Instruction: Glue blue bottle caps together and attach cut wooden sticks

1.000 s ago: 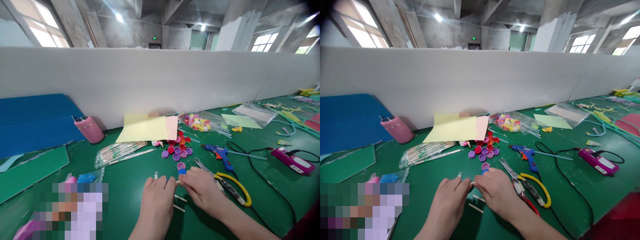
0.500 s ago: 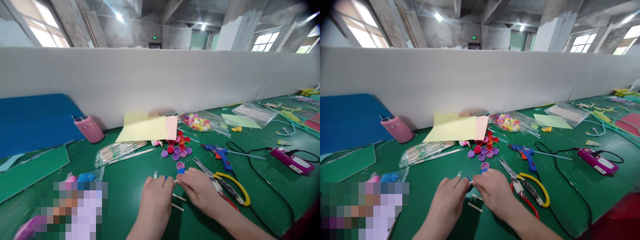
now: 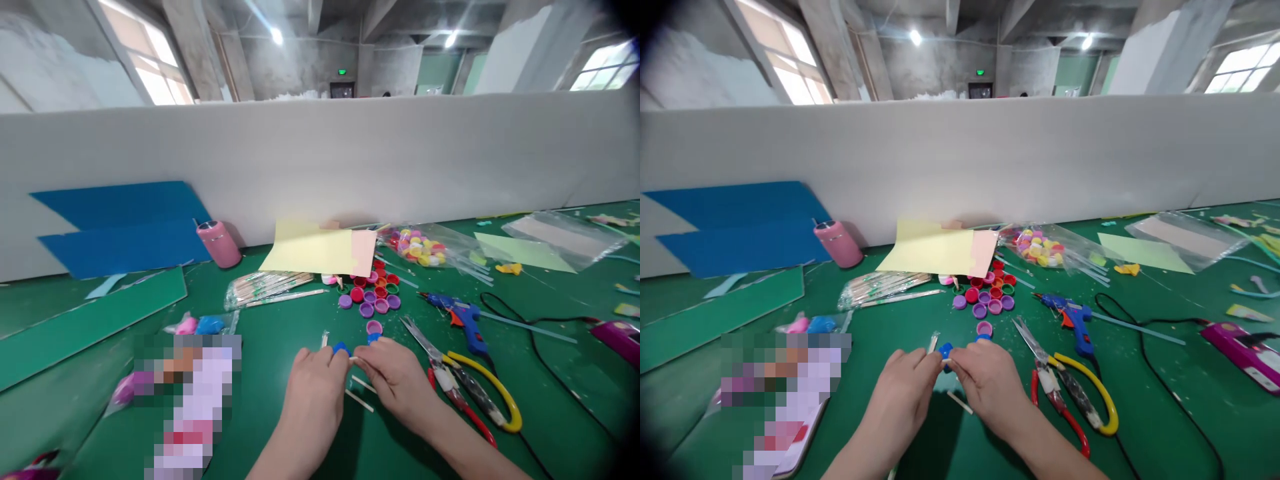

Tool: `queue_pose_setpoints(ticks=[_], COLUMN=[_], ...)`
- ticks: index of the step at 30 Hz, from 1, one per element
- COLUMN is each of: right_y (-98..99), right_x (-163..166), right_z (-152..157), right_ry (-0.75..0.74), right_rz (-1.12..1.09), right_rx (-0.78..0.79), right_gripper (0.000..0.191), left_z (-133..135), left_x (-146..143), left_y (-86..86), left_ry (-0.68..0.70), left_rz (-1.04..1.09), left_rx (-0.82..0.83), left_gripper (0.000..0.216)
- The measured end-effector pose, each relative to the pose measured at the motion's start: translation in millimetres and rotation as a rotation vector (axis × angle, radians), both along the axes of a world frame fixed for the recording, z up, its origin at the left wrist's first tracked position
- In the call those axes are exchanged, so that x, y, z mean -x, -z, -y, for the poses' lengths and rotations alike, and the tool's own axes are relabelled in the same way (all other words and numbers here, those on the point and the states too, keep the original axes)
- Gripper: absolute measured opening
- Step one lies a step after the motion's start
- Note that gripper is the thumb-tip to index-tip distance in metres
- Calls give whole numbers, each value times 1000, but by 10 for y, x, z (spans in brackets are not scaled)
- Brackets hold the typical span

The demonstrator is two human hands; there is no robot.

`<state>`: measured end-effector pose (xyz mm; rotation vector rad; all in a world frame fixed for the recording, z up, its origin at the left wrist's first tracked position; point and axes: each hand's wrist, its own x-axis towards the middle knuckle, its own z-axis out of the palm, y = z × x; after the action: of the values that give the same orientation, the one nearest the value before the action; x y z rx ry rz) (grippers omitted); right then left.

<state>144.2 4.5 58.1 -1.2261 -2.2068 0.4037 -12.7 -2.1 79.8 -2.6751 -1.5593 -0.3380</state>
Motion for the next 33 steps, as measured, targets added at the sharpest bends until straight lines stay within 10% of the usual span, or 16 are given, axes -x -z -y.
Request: queue_pose_setpoints(ticks=[14, 24, 33], right_y=[19, 46, -241], right_x=[-24, 44, -102], right_z=[-12, -43, -80], right_ry=[12, 75, 68], right_rz=[-33, -37, -145], right_rx=[13, -2, 23], right_gripper=[25, 28, 16], left_z=[-17, -150, -225], left_x=[-68, -69, -19], left_y=[-86, 188, -37], left_ry=[-12, 69, 59], left_rz=[-7, 181, 346], left_rx=[7, -105, -23], left_gripper=[23, 18, 19])
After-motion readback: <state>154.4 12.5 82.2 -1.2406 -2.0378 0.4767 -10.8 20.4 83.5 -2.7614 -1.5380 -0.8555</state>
